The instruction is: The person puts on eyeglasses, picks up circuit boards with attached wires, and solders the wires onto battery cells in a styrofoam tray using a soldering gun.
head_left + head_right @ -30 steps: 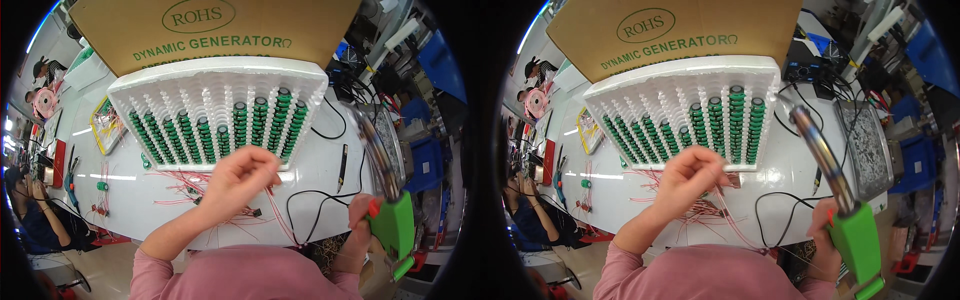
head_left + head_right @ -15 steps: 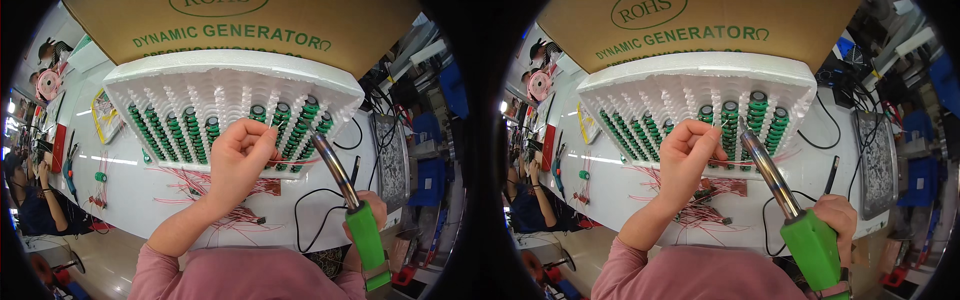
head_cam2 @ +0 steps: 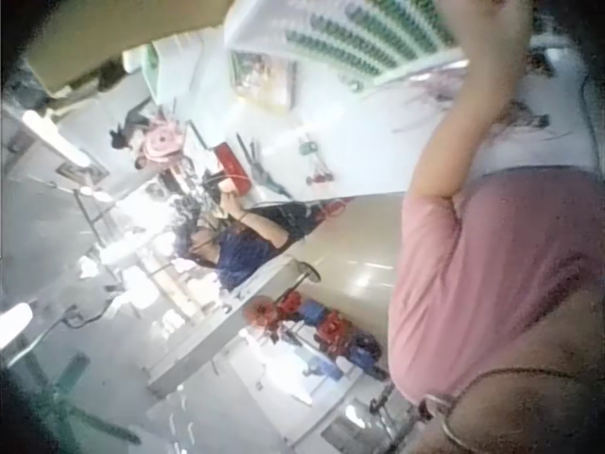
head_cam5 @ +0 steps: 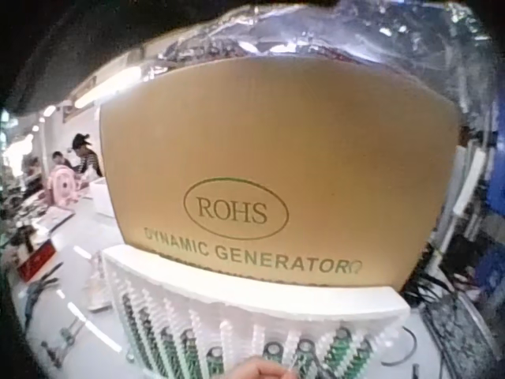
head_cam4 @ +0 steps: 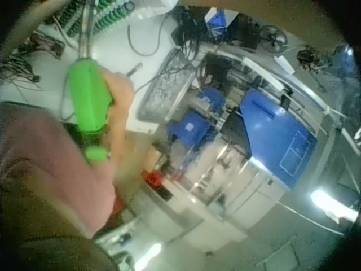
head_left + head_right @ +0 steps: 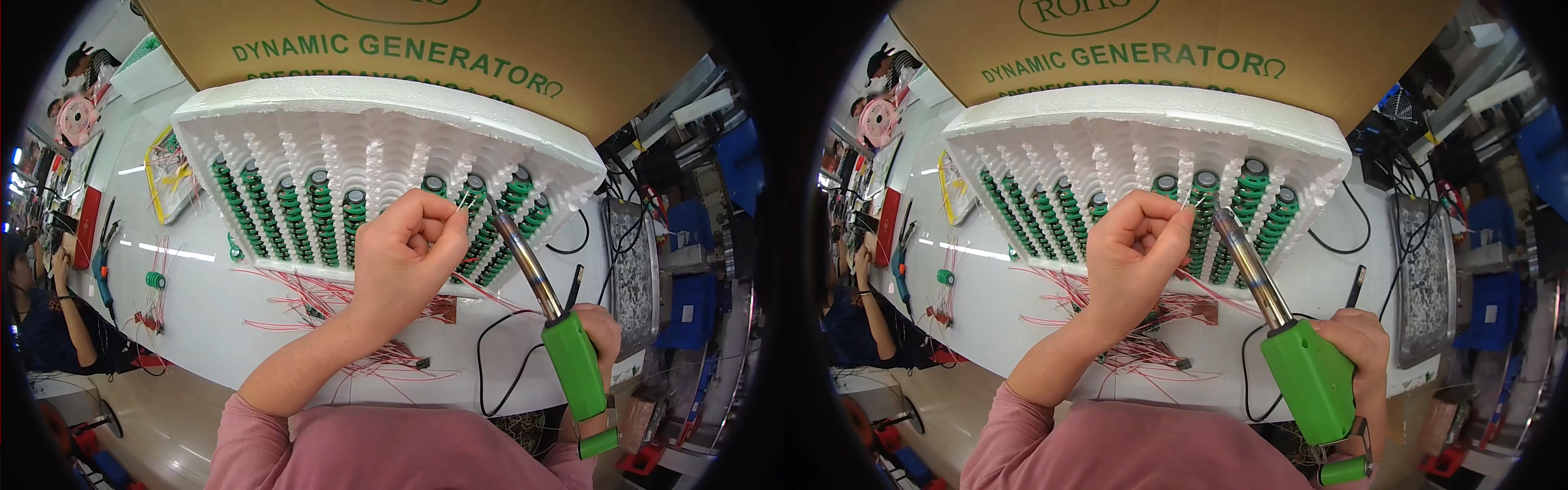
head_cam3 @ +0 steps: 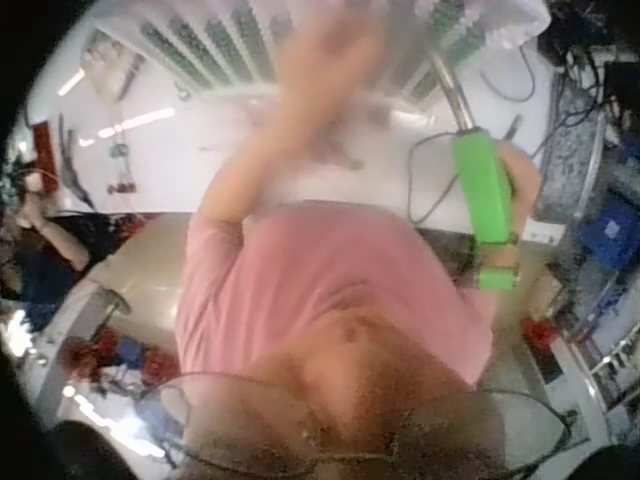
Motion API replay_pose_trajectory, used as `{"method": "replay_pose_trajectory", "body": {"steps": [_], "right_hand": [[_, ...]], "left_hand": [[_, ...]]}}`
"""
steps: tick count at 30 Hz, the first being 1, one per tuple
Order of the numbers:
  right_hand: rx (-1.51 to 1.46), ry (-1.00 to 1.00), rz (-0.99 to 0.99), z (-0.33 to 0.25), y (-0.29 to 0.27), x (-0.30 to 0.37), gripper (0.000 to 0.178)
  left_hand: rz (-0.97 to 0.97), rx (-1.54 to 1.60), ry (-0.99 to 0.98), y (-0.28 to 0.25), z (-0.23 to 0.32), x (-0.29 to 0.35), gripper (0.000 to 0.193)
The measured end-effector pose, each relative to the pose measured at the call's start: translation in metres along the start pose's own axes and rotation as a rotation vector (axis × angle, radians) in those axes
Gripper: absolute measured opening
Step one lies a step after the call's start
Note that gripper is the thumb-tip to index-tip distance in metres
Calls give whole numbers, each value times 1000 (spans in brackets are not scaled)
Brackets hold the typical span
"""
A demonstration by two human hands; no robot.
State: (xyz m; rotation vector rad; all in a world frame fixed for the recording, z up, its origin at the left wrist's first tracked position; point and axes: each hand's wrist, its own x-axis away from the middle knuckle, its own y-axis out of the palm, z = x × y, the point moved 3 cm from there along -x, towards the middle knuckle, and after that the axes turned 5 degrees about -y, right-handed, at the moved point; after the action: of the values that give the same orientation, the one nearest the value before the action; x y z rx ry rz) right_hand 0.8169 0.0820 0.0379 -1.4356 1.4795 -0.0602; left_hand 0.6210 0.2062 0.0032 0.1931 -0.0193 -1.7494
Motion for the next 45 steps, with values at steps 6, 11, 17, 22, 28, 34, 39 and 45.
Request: {"method": "replay_pose_trajectory", "body": {"steps": [6, 11, 17, 22, 28, 34, 39, 45], "right_hand": [[51, 154, -43, -3, 5, 1, 19], [66, 152, -86, -1, 10, 6, 19], [80, 122, -48, -2, 16, 7, 18], [65, 113, -24, -6, 21, 4, 16], [108, 126, -62, -7, 25, 5, 17], [100, 143, -81, -12, 29, 3, 17], [133, 130, -95, -14, 33, 2, 17], [125, 42, -4, -11, 29, 7, 12]], "left_hand": [[12, -23, 19, -7, 1, 0, 7], [7, -23, 17, -14, -2, 1, 7], [-10, -45, 24, -18, -2, 0, 6], [1, -42, 25, -22, -5, 3, 6], [9, -89, 24, -25, -3, 4, 6], [7, -84, 28, -30, -2, 5, 6], [-1, -130, 24, -34, -2, 6, 6], [-53, -93, -7, -35, 1, 8, 4]]}}
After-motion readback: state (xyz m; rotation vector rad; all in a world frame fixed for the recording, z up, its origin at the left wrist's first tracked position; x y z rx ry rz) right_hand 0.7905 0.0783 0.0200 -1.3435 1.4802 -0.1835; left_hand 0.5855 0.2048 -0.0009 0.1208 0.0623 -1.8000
